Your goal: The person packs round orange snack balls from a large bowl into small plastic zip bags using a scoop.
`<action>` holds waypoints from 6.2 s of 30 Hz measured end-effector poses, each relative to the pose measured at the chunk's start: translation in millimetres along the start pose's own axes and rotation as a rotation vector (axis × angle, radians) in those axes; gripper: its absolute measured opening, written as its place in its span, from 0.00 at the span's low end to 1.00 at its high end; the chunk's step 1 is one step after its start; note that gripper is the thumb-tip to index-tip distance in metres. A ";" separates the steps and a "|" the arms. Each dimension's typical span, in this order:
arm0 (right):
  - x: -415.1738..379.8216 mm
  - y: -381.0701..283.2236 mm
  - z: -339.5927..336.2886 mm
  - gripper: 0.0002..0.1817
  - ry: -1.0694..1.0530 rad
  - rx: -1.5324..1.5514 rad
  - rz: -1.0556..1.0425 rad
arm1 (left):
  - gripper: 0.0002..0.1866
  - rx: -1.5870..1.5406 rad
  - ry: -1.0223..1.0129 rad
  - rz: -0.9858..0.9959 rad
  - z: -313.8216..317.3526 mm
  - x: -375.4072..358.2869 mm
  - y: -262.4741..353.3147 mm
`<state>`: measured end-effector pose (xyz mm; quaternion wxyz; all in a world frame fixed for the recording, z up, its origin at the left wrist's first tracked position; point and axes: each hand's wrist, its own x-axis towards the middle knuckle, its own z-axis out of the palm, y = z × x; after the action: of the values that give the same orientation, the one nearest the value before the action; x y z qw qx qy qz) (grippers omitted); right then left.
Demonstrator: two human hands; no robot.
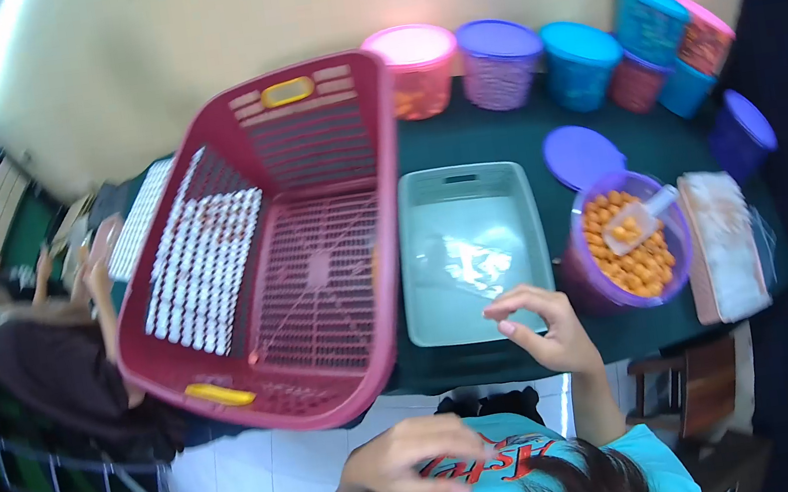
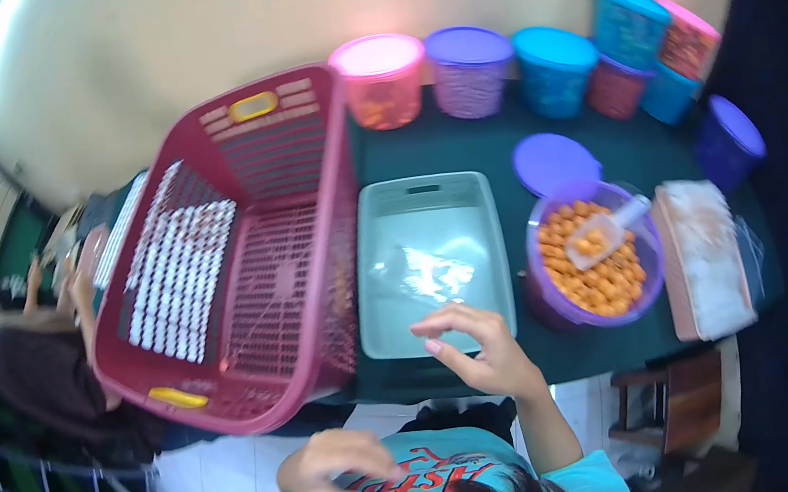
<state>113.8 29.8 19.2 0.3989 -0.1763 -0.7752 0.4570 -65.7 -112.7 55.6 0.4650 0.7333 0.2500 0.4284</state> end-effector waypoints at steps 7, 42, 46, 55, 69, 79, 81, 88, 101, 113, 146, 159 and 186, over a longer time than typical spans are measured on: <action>-113.2 11.1 -68.8 0.09 0.386 -0.059 0.385 | 0.12 -0.256 0.057 -0.391 33.9 71.2 -96.3; -156.1 183.5 -508.0 0.09 0.112 -1.071 0.472 | 0.13 -0.226 -0.016 -0.604 240.7 321.6 -209.3; -155.3 160.7 -509.7 0.07 0.033 -1.065 0.416 | 0.13 -0.207 -0.022 -0.595 240.2 325.0 -208.5; -138.0 102.5 -496.6 0.01 0.611 -0.716 0.140 | 0.12 -0.226 0.024 -0.542 226.6 311.5 -183.4; -85.9 27.7 -229.4 0.13 0.554 0.436 0.297 | 0.50 -0.671 0.438 -0.034 153.2 288.7 -145.2; -51.4 29.2 -136.3 0.17 0.483 -0.117 0.245 | 0.55 -0.621 0.517 0.015 103.7 211.4 -146.3; -44.4 25.2 -127.7 0.23 0.490 -0.504 0.021 | 0.55 -0.622 0.491 0.023 94.4 199.6 -143.6; -17.7 16.0 -90.4 0.21 0.234 -0.599 -0.241 | 0.56 -0.639 0.457 -0.201 74.1 148.6 -134.5; -12.4 26.7 -62.7 0.19 0.341 -0.654 -0.233 | 0.53 -0.766 0.384 -0.174 47.4 116.9 -155.4; -31.8 46.8 -86.1 0.15 0.535 -0.771 -0.459 | 0.55 -0.857 0.325 -0.175 71.1 144.4 -156.3; 6.7 33.3 -263.5 0.22 -0.345 -0.753 -0.206 | 0.47 -0.527 0.564 -0.255 125.5 173.7 -135.5; -7.8 90.2 -261.9 0.29 -0.455 -0.817 0.209 | 0.45 -0.467 0.436 -0.249 79.4 171.5 -136.6; 53.5 -1.3 -257.3 0.09 -0.448 -1.759 -0.074 | 0.52 -1.052 0.303 0.102 55.3 186.7 -182.8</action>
<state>281.3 209.5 112.7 -0.0253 -0.2994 -0.9089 -0.2892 82.6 85.2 -45.4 0.7062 0.3432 0.0302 0.6185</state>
